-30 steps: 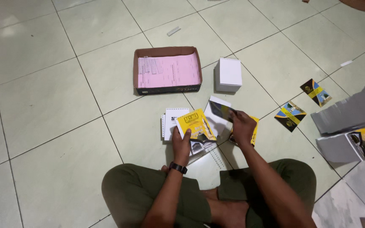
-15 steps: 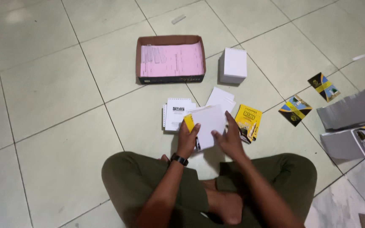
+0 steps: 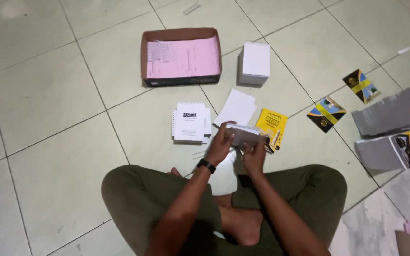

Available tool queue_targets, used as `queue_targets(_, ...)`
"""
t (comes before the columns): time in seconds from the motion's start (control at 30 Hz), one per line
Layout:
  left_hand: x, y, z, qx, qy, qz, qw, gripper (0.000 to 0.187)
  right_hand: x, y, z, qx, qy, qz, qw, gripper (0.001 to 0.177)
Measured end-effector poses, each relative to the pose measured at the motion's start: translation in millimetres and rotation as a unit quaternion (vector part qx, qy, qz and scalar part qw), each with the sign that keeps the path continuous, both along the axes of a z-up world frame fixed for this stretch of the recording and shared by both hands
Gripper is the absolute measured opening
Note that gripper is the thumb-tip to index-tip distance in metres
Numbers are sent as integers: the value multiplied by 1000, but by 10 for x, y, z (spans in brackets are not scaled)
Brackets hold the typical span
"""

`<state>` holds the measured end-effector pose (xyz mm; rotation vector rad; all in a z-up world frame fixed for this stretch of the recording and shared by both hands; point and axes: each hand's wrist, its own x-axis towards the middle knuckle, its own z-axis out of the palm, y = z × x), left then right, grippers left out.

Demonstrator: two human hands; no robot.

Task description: The person sits on the floor and assembles spiral-bound notebooks by hand. They pick up loose sheets of paper, align them, and insert a plastic spiral binding through the holes. They then place a yellow cover sheet on top of the assembled stack.

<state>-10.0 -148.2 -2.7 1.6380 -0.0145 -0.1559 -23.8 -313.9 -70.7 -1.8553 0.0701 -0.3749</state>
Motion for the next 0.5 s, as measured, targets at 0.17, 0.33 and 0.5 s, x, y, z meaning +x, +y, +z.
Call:
queue_targets(0.17, -87, -9, -6, -9, -96, -7, 995, 63, -76, 174, 366, -7, 96, 16, 995, 65)
queue_targets(0.33, -70, -58, -123, 32, -79, 22, 996, 43, -67, 223, 407, -53, 134, -15, 989, 65)
queue_targets(0.5, -48, -79, -160, 50, -71, 28, 996, 55, 19, 214, 198, -82, 183, 12, 980, 56)
